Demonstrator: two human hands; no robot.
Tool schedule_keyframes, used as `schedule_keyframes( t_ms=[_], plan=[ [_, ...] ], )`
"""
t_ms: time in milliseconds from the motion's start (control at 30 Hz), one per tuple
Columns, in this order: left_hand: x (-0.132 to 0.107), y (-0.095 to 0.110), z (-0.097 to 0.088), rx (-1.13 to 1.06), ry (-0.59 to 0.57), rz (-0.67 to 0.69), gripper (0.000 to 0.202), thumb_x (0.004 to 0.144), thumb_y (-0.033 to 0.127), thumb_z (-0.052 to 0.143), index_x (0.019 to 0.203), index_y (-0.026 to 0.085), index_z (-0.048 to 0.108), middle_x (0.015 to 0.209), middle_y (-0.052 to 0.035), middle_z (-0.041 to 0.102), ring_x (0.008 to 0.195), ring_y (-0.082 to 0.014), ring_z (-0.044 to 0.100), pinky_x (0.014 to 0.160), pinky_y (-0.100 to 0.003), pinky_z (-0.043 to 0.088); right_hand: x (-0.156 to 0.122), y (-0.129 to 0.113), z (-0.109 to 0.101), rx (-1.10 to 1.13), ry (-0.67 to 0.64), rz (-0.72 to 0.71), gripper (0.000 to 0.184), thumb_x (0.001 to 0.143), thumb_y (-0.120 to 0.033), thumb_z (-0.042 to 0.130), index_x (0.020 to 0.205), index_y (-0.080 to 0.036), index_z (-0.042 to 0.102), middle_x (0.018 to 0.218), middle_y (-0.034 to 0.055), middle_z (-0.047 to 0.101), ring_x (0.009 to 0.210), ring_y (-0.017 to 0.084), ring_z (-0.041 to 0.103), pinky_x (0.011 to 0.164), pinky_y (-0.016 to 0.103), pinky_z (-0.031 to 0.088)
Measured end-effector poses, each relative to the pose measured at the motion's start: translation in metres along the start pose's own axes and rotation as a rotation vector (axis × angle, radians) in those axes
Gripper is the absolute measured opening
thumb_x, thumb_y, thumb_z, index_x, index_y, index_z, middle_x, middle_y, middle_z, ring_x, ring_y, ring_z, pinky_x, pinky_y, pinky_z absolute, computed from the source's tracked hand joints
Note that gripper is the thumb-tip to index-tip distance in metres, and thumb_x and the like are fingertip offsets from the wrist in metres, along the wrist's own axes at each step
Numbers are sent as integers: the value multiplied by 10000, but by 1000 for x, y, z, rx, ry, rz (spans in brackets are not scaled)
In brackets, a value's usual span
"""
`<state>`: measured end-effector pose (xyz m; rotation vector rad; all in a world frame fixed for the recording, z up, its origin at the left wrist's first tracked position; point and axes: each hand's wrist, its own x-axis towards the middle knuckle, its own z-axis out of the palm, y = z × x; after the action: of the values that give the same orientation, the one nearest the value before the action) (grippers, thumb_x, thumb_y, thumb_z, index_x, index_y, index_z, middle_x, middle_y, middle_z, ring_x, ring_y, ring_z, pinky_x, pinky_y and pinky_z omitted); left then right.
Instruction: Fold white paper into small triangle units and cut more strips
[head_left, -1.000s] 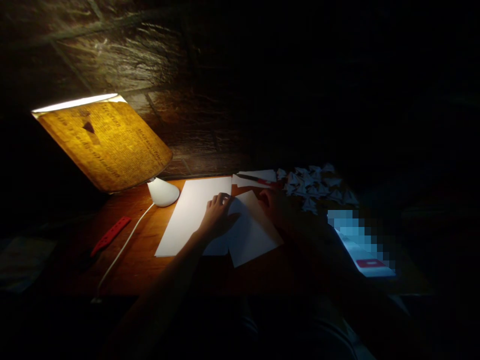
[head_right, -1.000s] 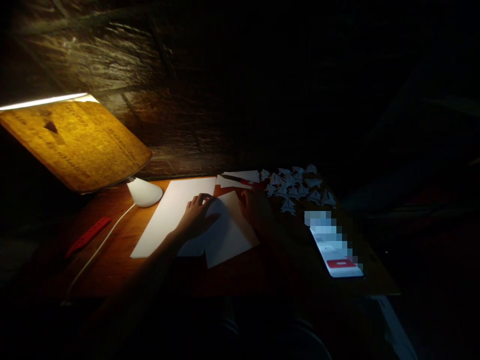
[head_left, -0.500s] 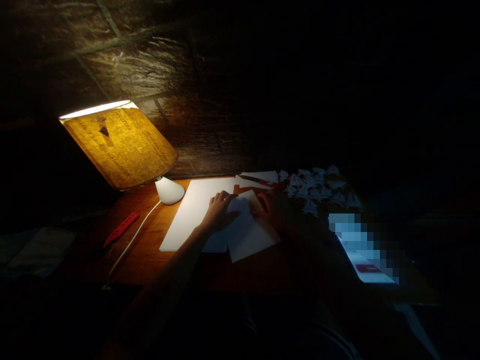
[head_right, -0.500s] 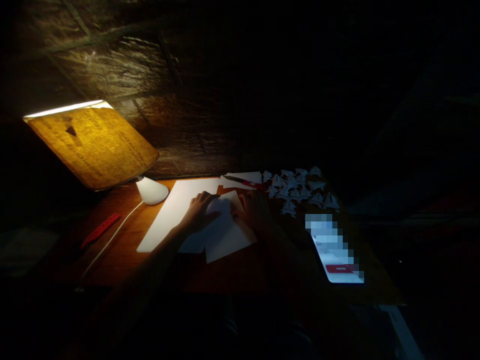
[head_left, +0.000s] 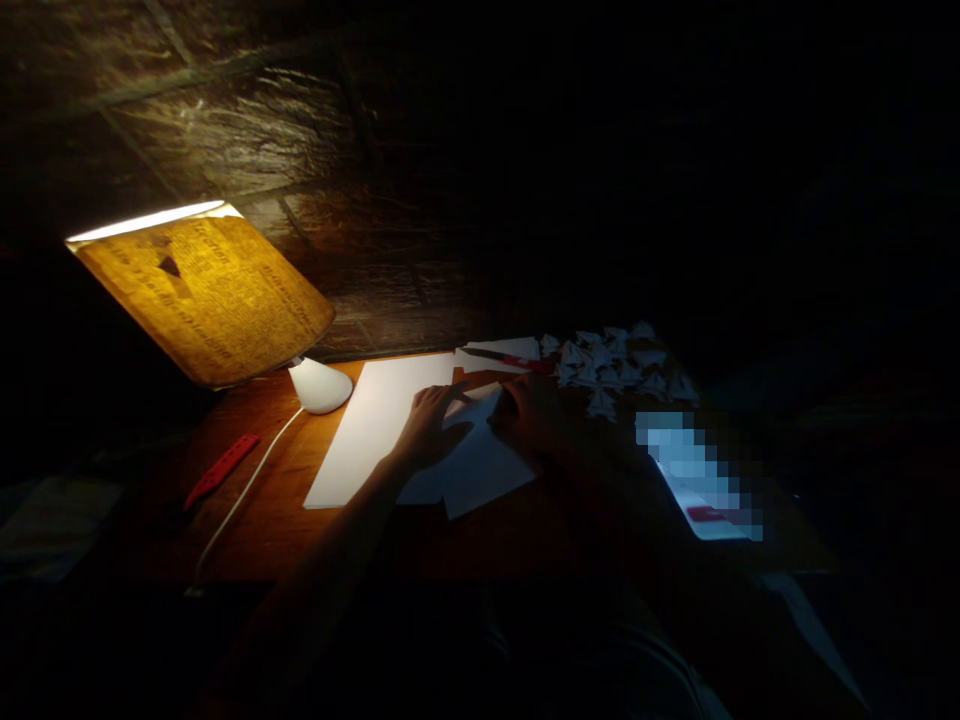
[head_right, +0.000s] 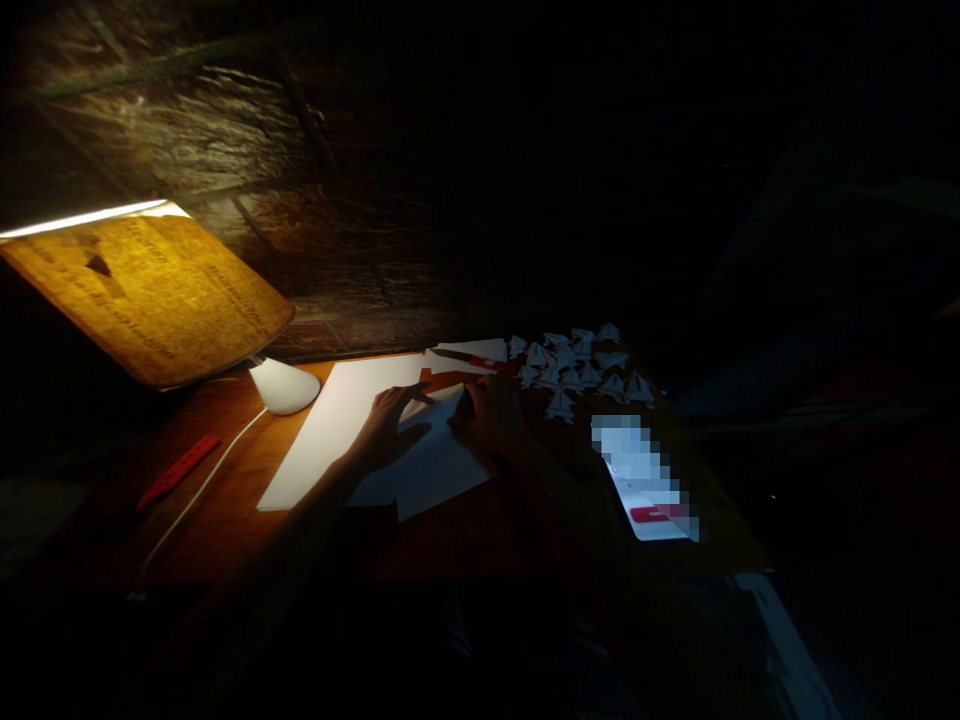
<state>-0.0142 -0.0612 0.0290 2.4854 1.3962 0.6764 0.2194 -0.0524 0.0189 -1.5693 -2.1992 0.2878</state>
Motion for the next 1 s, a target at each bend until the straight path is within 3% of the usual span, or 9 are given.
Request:
schedule_keyframes(
  t_ms=[200,333,400,467,567,633,733,867,1000],
  plan=[
    [0,-2,5,-31,-55,37,517,888,289,681,1395,236,593,1357,-100,708,1272,-348,608,1161,-575,409,6,4,4,144,42,29,354,771,-334,880,1059,-161,767,1179,153,724,1151,318,635,1025,458,492],
    [2,-9,10,-93,-4,52,521,887,333,713,1387,233,608,1368,-117,671,1286,-356,591,1154,-565,422,12,6,8,501,125,60,243,761,-278,830,973,-170,783,1081,115,787,1010,273,690,936,405,532],
    [3,-16,13,-150,137,8,558,893,406,730,1404,226,599,1406,-146,616,1306,-365,572,1135,-570,441,13,6,8,758,120,101,227,775,-294,797,967,-172,793,1000,87,807,900,246,709,840,370,545],
    [4,-23,15,-265,361,-73,581,887,493,746,1368,199,606,1372,-166,590,1302,-358,568,1132,-562,453,12,6,6,983,73,171,224,766,-344,800,918,-179,797,898,64,801,775,224,702,735,347,536],
    [8,-31,15,-597,555,-228,575,852,587,777,1268,217,635,1283,-132,634,1219,-311,617,1041,-475,525,9,4,2,1196,36,288,289,699,-447,860,810,-195,772,768,37,758,636,192,651,614,318,494],
    [11,-31,13,-894,553,-325,551,808,617,808,1164,220,672,1158,-100,697,1078,-266,671,915,-394,565,7,3,0,1300,62,348,364,643,-513,894,756,-203,740,702,20,720,576,170,609,557,301,456],
    [14,-25,11,-1213,452,-404,498,704,580,890,976,193,732,935,-63,735,828,-200,686,745,-314,560,8,2,-1,1422,105,405,446,590,-581,912,718,-213,695,636,1,669,538,158,581,525,295,437],
    [14,-14,11,-1258,358,-416,408,616,456,965,760,148,740,713,-30,692,637,-148,624,619,-274,513,13,5,3,1433,137,433,479,559,-604,914,710,-220,671,657,11,680,604,185,628,579,315,481],
    [12,-10,10,-1217,393,-427,415,594,441,981,755,136,750,711,-36,706,628,-141,628,602,-258,511,18,10,9,1400,241,412,426,563,-567,890,752,-227,717,754,25,734,710,205,664,640,317,503]
  ],
)
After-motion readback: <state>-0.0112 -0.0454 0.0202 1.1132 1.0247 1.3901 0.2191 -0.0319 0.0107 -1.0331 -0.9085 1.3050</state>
